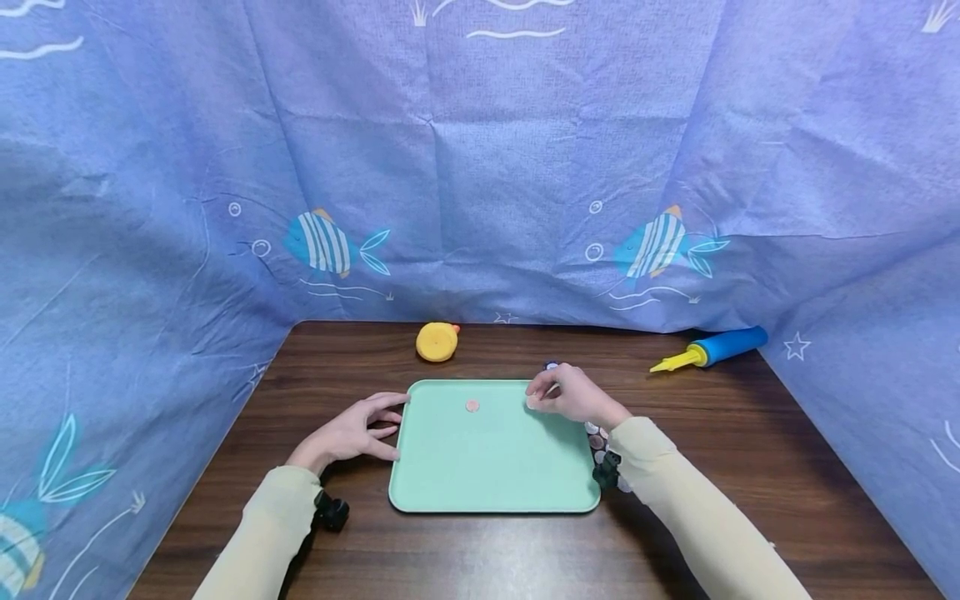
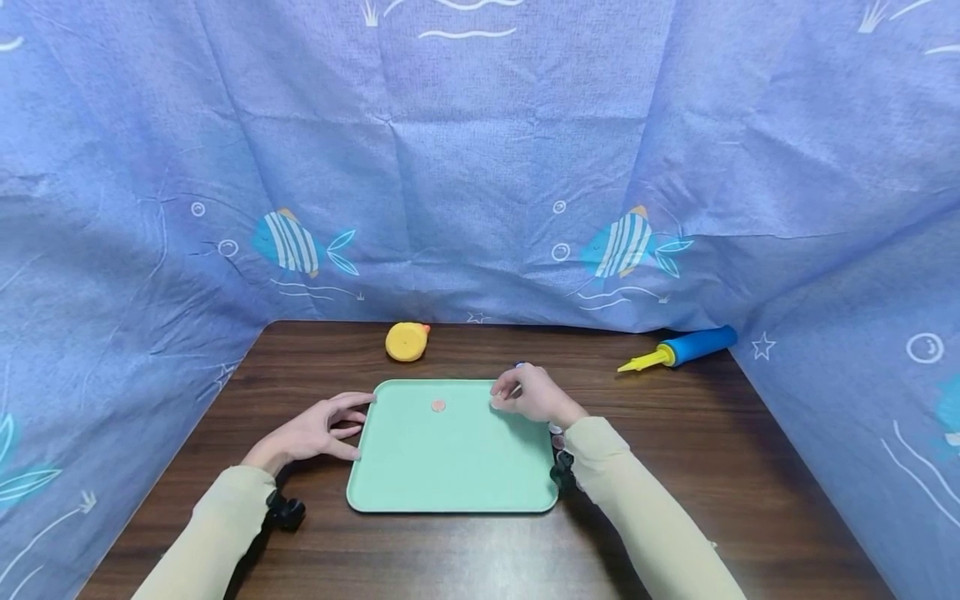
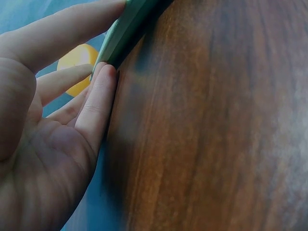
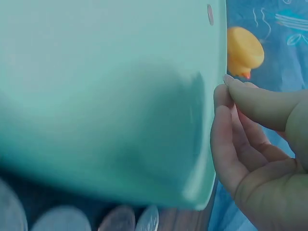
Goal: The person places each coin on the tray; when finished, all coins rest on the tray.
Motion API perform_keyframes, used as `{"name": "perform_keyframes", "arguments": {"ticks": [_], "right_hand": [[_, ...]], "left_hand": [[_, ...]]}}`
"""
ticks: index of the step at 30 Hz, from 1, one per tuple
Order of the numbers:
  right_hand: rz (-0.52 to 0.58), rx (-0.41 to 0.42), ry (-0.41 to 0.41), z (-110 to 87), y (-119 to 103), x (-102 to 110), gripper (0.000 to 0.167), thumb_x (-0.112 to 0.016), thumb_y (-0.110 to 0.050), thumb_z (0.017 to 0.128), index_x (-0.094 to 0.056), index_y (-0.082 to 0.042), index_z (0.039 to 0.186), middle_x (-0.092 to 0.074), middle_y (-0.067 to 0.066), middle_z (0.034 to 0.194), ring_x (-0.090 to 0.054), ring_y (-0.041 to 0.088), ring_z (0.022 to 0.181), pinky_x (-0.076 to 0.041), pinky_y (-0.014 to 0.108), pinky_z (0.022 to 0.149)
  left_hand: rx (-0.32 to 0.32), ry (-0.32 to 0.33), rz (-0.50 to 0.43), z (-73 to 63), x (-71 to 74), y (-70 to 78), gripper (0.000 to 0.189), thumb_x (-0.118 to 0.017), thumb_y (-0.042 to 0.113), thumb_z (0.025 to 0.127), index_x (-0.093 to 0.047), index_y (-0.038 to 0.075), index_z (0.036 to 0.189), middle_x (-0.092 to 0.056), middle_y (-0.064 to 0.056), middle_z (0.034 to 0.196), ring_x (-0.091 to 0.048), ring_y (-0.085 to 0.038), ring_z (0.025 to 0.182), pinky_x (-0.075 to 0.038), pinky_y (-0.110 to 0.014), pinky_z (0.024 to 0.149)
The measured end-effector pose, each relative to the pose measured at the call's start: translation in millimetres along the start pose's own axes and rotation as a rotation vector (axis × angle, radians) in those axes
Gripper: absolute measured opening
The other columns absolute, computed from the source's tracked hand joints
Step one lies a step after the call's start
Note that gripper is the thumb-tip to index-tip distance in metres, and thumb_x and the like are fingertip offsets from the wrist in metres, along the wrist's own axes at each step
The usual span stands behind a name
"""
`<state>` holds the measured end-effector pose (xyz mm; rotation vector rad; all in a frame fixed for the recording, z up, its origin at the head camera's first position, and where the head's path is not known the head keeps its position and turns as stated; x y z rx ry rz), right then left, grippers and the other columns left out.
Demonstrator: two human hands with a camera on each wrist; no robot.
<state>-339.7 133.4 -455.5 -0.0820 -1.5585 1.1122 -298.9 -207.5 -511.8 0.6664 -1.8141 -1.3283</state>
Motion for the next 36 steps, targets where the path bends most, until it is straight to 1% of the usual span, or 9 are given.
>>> {"name": "perform_keyframes", "arguments": {"ticks": [4,8,13,15,20,27,31,36], "right_hand": [[0.026,0.009,-0.008,6.9,-7,-8,0.009,-0.08,-0.002,0.092,-0.079,-0.003,0.101,-0.076,0.004,0.089,-0.07,0.014,0.084,-0.061,0.026,0.076],[0.057,0.02,-0.029,13.1,-13,-16,0.011,-0.076,0.006,0.09,-0.078,0.0,0.1,-0.075,0.006,0.087,-0.068,0.015,0.082,-0.062,0.026,0.074],[0.053,-0.003,-0.056,19.4,-13,-25,0.014,-0.074,0.006,0.09,-0.079,0.0,0.101,-0.073,0.01,0.087,-0.065,0.012,0.082,-0.06,0.024,0.075],[0.047,-0.017,-0.065,21.0,-13,-28,0.014,-0.075,0.005,0.09,-0.079,-0.001,0.101,-0.073,0.011,0.087,-0.064,0.01,0.081,-0.06,0.024,0.075],[0.03,-0.033,-0.083,24.5,-15,-34,0.017,-0.077,0.007,0.088,-0.079,-0.001,0.102,-0.074,0.006,0.089,-0.064,0.008,0.082,-0.06,0.024,0.077],[-0.031,-0.045,-0.071,29.0,-19,-37,0.016,-0.079,0.005,0.088,-0.08,-0.005,0.101,-0.075,0.002,0.088,-0.066,0.008,0.082,-0.059,0.026,0.076],[-0.073,-0.046,-0.059,32.1,-19,-39,0.013,-0.081,0.001,0.089,-0.081,-0.007,0.099,-0.075,-0.002,0.087,-0.065,0.008,0.081,-0.058,0.026,0.076],[-0.096,-0.051,-0.054,36.1,-19,-44,0.005,-0.082,-0.008,0.092,-0.082,-0.01,0.097,-0.075,-0.006,0.084,-0.065,0.008,0.08,-0.056,0.028,0.075]], "left_hand": [[-0.002,0.0,-0.009,0.5,-0.2,0.6,0.099,-0.092,0.006,0.08,-0.037,0.006,0.162,-0.029,-0.017,0.165,-0.045,-0.037,0.14,-0.051,-0.027,0.111],[-0.016,-0.004,-0.003,-0.2,-0.1,2.3,0.098,-0.091,0.006,0.082,-0.036,0.004,0.163,-0.028,-0.02,0.165,-0.046,-0.039,0.14,-0.051,-0.029,0.112],[-0.035,-0.009,0.013,-1.0,0.1,3.9,0.097,-0.09,0.006,0.083,-0.035,0.002,0.163,-0.027,-0.023,0.165,-0.045,-0.041,0.14,-0.051,-0.032,0.113],[-0.025,-0.004,0.009,-0.9,0.1,3.1,0.098,-0.09,0.006,0.082,-0.035,0.003,0.163,-0.028,-0.022,0.165,-0.046,-0.04,0.14,-0.051,-0.031,0.112],[-0.003,-0.003,-0.001,-0.9,-0.9,0.8,0.099,-0.091,0.006,0.081,-0.036,0.004,0.163,-0.028,-0.019,0.165,-0.046,-0.038,0.14,-0.051,-0.028,0.111],[-0.01,-0.003,-0.012,-1.2,-1.2,2.1,0.099,-0.091,0.006,0.081,-0.036,0.004,0.163,-0.029,-0.018,0.165,-0.045,-0.039,0.14,-0.052,-0.029,0.111],[-0.013,-0.003,-0.011,-0.8,-0.8,1.9,0.099,-0.091,0.006,0.081,-0.036,0.005,0.163,-0.028,-0.018,0.165,-0.045,-0.039,0.14,-0.052,-0.028,0.111],[-0.014,-0.002,0.003,-0.9,-0.6,1.7,0.099,-0.091,0.007,0.081,-0.035,0.004,0.163,-0.028,-0.02,0.165,-0.046,-0.038,0.14,-0.052,-0.03,0.112]]}}
Point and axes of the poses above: each hand's wrist, its own z-axis towards the middle knuckle, its own x-axis out of the back of the hand, y = z × x, the point moved 8 cm from there along z, towards the middle knuckle
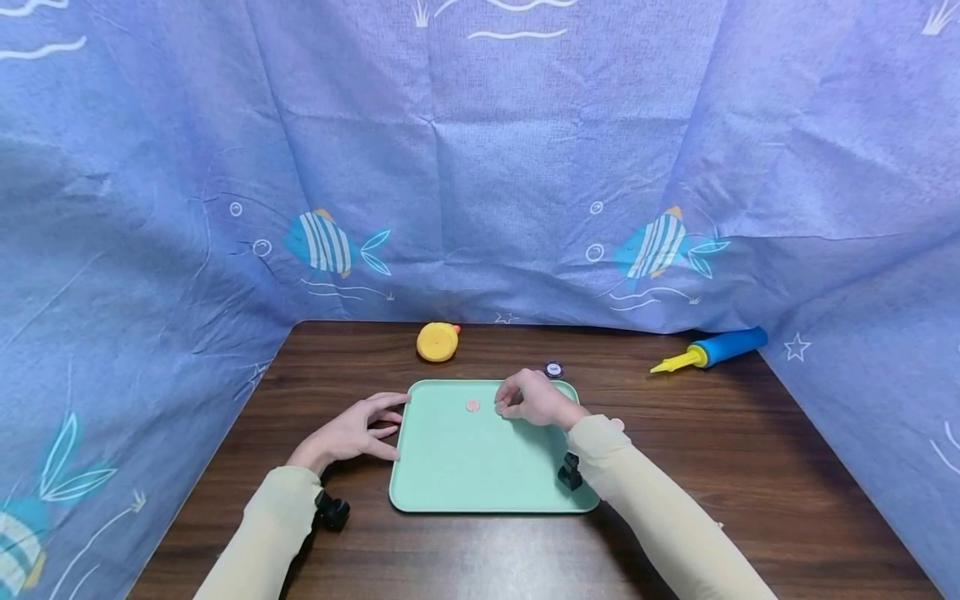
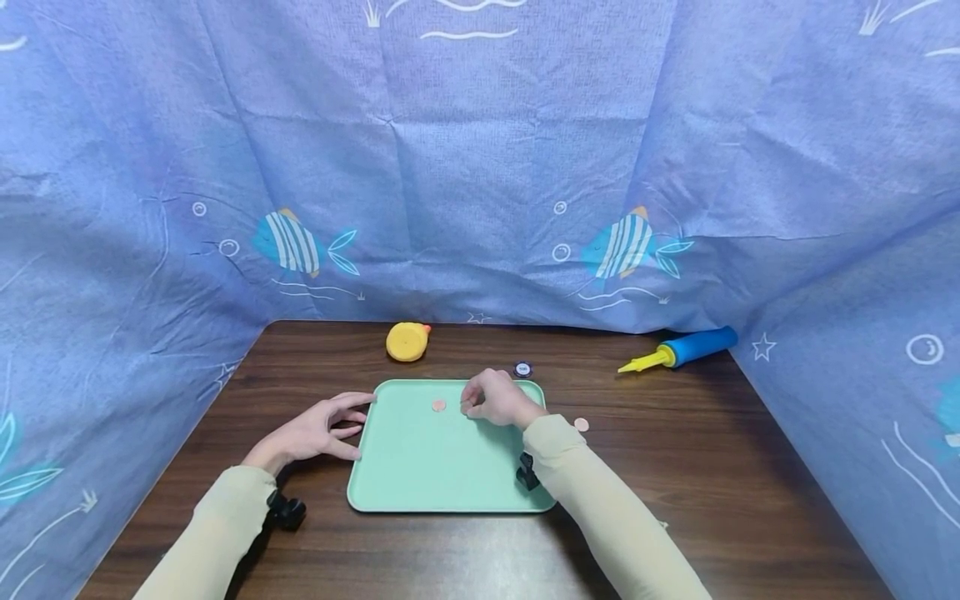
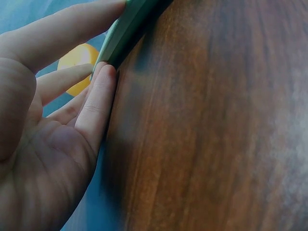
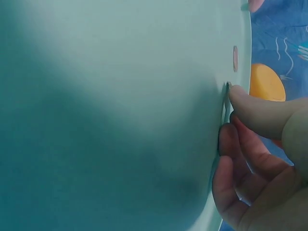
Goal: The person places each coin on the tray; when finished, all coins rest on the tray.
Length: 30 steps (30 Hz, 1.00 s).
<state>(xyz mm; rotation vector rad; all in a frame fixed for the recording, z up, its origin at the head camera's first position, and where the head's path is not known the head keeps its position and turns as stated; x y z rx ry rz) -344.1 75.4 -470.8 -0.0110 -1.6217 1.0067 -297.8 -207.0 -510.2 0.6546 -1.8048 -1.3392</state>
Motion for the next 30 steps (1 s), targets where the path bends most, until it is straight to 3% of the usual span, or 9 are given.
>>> {"name": "perform_keyframes", "arguments": {"ticks": [19,30], "right_hand": [[-0.03,-0.108,0.011,4.2,0.1,-5.2,0.005,-0.081,-0.012,0.094,-0.081,-0.012,0.099,-0.076,-0.002,0.092,-0.069,0.015,0.089,-0.059,0.035,0.08],[-0.031,-0.092,0.042,8.3,1.4,-4.8,0.003,-0.083,-0.015,0.093,-0.082,-0.013,0.095,-0.076,-0.004,0.089,-0.069,0.012,0.087,-0.06,0.031,0.078]], "left_hand": [[-0.003,-0.003,0.009,-1.6,0.1,1.0,0.097,-0.09,0.005,0.082,-0.035,0.001,0.162,-0.027,-0.023,0.165,-0.046,-0.041,0.14,-0.051,-0.034,0.114],[-0.007,-0.004,0.007,-0.4,0.0,2.1,0.098,-0.09,0.005,0.082,-0.035,0.001,0.162,-0.028,-0.023,0.165,-0.046,-0.041,0.14,-0.051,-0.033,0.113]]}}
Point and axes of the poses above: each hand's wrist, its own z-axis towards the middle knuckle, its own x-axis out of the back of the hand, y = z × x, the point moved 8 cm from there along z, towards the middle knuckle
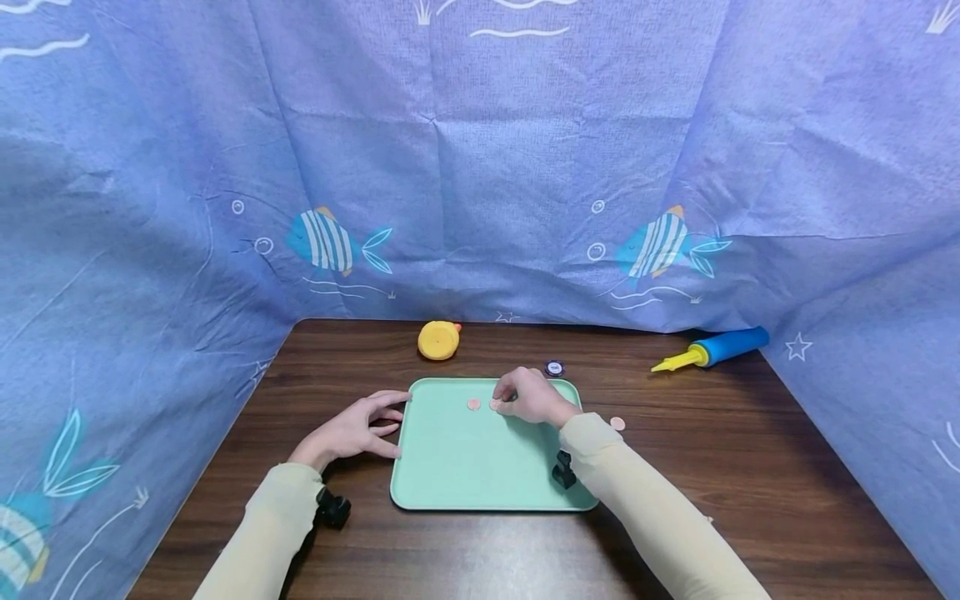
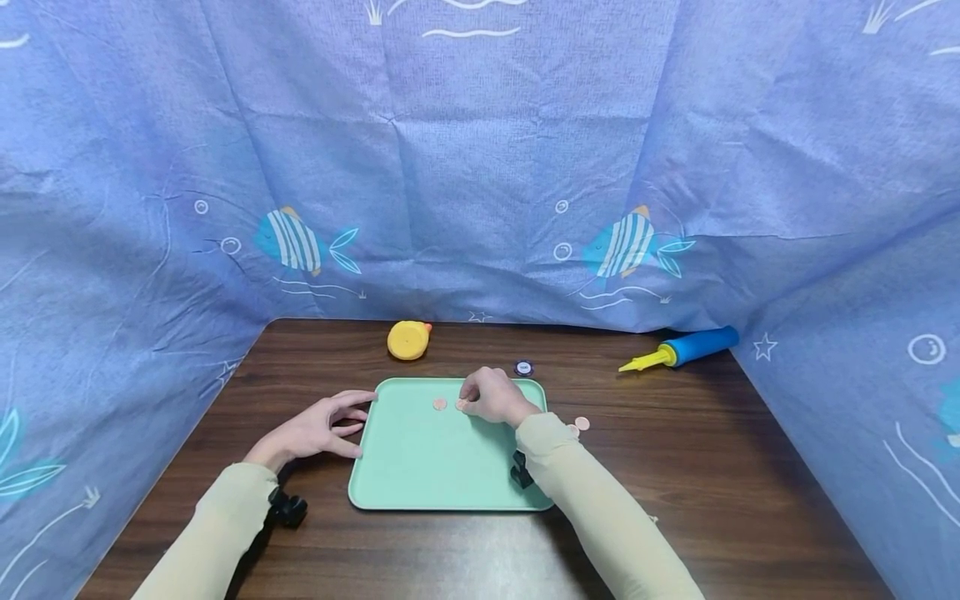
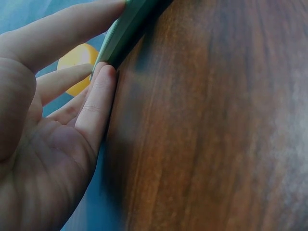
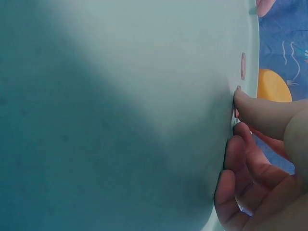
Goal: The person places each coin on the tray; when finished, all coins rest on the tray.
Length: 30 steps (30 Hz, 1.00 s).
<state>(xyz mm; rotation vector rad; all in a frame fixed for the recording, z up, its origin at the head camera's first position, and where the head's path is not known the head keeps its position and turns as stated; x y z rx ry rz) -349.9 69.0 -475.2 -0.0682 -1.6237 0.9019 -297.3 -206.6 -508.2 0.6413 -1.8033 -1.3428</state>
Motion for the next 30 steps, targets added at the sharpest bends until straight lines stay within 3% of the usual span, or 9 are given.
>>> {"name": "perform_keyframes", "arguments": {"ticks": [15,22,30], "right_hand": [[0.01,-0.014,-0.02,-7.0,6,5,0.009,-0.084,-0.016,0.092,-0.08,-0.014,0.1,-0.075,-0.002,0.092,-0.066,0.014,0.087,-0.058,0.034,0.077],[-0.01,0.062,-0.004,-20.6,10,17,0.013,-0.084,-0.007,0.088,-0.08,-0.009,0.101,-0.073,-0.001,0.088,-0.065,0.012,0.082,-0.058,0.032,0.074],[0.007,0.015,0.005,-40.9,25,36,0.014,-0.084,-0.008,0.089,-0.079,-0.009,0.102,-0.074,0.0,0.096,-0.069,0.017,0.091,-0.061,0.034,0.078]], "left_hand": [[0.003,-0.003,0.008,2.3,-0.5,-1.8,0.098,-0.091,0.007,0.082,-0.035,0.002,0.162,-0.028,-0.022,0.165,-0.046,-0.04,0.14,-0.051,-0.032,0.113],[0.002,-0.007,0.015,2.9,-1.0,-1.3,0.099,-0.091,0.008,0.083,-0.033,0.001,0.163,-0.027,-0.024,0.164,-0.047,-0.037,0.139,-0.051,-0.03,0.112],[0.015,0.003,-0.018,1.6,-0.7,-2.6,0.099,-0.092,0.008,0.081,-0.036,0.004,0.163,-0.028,-0.02,0.164,-0.045,-0.039,0.141,-0.052,-0.029,0.111]]}}
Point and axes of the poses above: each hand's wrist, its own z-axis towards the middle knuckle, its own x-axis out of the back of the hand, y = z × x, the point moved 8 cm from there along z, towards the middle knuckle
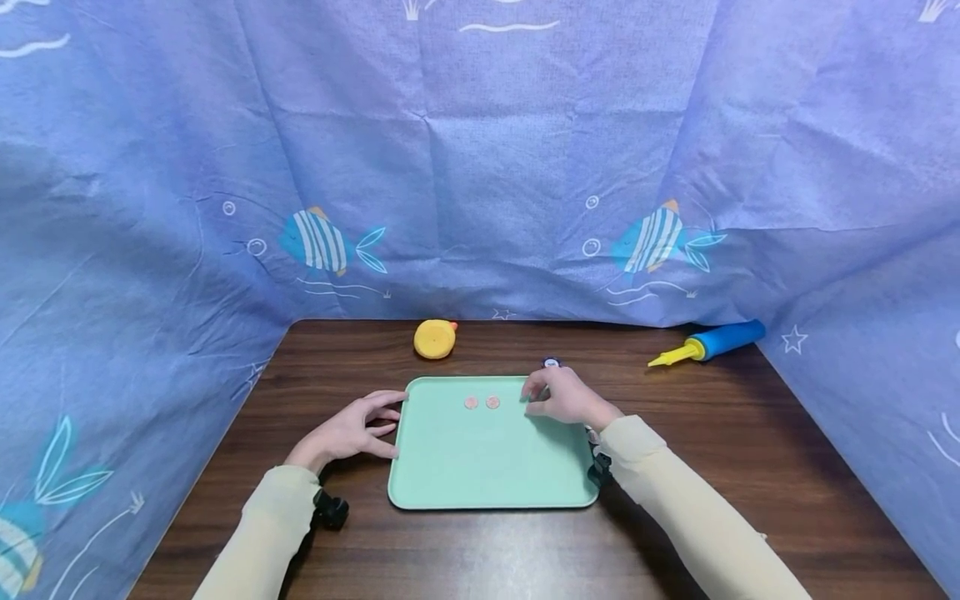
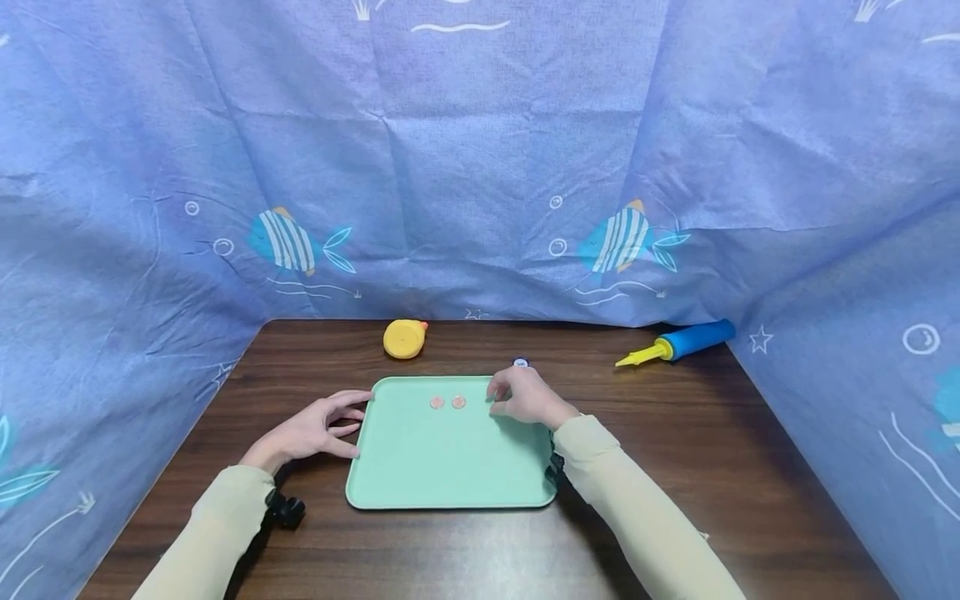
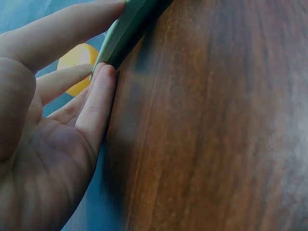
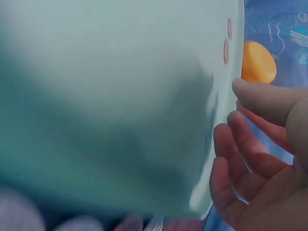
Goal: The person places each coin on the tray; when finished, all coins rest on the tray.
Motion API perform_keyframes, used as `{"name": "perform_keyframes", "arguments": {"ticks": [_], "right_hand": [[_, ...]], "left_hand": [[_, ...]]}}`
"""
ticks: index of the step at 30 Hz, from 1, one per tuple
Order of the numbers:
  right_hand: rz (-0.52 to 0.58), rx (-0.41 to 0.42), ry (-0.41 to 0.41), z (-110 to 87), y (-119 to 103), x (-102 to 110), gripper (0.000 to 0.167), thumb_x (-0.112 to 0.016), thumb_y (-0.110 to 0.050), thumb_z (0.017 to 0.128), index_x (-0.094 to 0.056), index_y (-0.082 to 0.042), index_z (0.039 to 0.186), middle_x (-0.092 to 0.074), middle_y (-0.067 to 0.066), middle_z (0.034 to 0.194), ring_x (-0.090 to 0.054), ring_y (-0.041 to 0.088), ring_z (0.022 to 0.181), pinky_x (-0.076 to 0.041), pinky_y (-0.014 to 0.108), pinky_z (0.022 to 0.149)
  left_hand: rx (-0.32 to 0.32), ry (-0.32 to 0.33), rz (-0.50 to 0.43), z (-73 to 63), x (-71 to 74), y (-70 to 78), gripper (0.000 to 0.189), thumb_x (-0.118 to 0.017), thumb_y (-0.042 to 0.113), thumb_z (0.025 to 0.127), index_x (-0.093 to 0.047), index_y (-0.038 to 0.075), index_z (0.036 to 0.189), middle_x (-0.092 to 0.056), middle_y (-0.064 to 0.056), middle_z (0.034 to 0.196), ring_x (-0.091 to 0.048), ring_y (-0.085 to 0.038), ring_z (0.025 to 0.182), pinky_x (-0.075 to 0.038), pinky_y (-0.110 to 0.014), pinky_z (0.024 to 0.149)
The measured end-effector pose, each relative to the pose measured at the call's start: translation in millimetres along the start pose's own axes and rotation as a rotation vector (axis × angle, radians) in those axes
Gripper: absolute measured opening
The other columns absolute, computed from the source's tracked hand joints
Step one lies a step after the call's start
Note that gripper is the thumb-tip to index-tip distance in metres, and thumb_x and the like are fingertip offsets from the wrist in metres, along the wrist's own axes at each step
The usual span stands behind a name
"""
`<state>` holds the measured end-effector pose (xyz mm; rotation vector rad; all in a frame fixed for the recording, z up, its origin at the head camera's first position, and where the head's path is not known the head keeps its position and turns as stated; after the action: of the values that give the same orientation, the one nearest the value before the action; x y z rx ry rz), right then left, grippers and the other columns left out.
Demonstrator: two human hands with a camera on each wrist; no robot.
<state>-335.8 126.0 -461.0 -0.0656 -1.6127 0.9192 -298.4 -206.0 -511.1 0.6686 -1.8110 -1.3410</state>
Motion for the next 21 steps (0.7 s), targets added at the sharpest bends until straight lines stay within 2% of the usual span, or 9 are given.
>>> {"name": "perform_keyframes", "arguments": {"ticks": [7,14,21], "right_hand": [[-0.018,-0.014,0.008,-14.0,17,17,0.012,-0.083,-0.007,0.089,-0.078,-0.009,0.1,-0.074,0.0,0.094,-0.07,0.014,0.087,-0.061,0.035,0.077],[-0.053,-0.002,0.041,-28.6,35,32,0.012,-0.084,-0.008,0.088,-0.079,-0.008,0.1,-0.069,-0.007,0.082,-0.059,0.009,0.074,-0.054,0.027,0.068],[-0.028,-0.019,0.049,-40.5,46,44,0.014,-0.082,-0.007,0.09,-0.078,-0.005,0.103,-0.07,-0.005,0.085,-0.059,0.011,0.075,-0.053,0.026,0.066]], "left_hand": [[0.007,-0.003,0.002,-0.1,1.2,-0.3,0.099,-0.091,0.008,0.082,-0.035,0.005,0.163,-0.026,-0.02,0.165,-0.044,-0.04,0.142,-0.051,-0.028,0.112],[0.003,-0.007,0.012,-0.2,0.4,0.3,0.099,-0.091,0.007,0.083,-0.033,0.003,0.164,-0.026,-0.022,0.165,-0.044,-0.039,0.141,-0.05,-0.03,0.113],[-0.008,-0.013,0.018,-0.3,-0.4,1.1,0.098,-0.089,0.007,0.084,-0.033,0.002,0.163,-0.025,-0.023,0.165,-0.044,-0.04,0.141,-0.051,-0.03,0.113]]}}
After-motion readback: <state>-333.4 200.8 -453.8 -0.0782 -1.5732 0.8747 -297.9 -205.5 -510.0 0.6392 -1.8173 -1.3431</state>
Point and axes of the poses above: each hand's wrist, its own z-axis towards the middle knuckle, its own x-axis out of the back of the hand, y = z × x, the point moved 8 cm from there along z, towards the middle knuckle
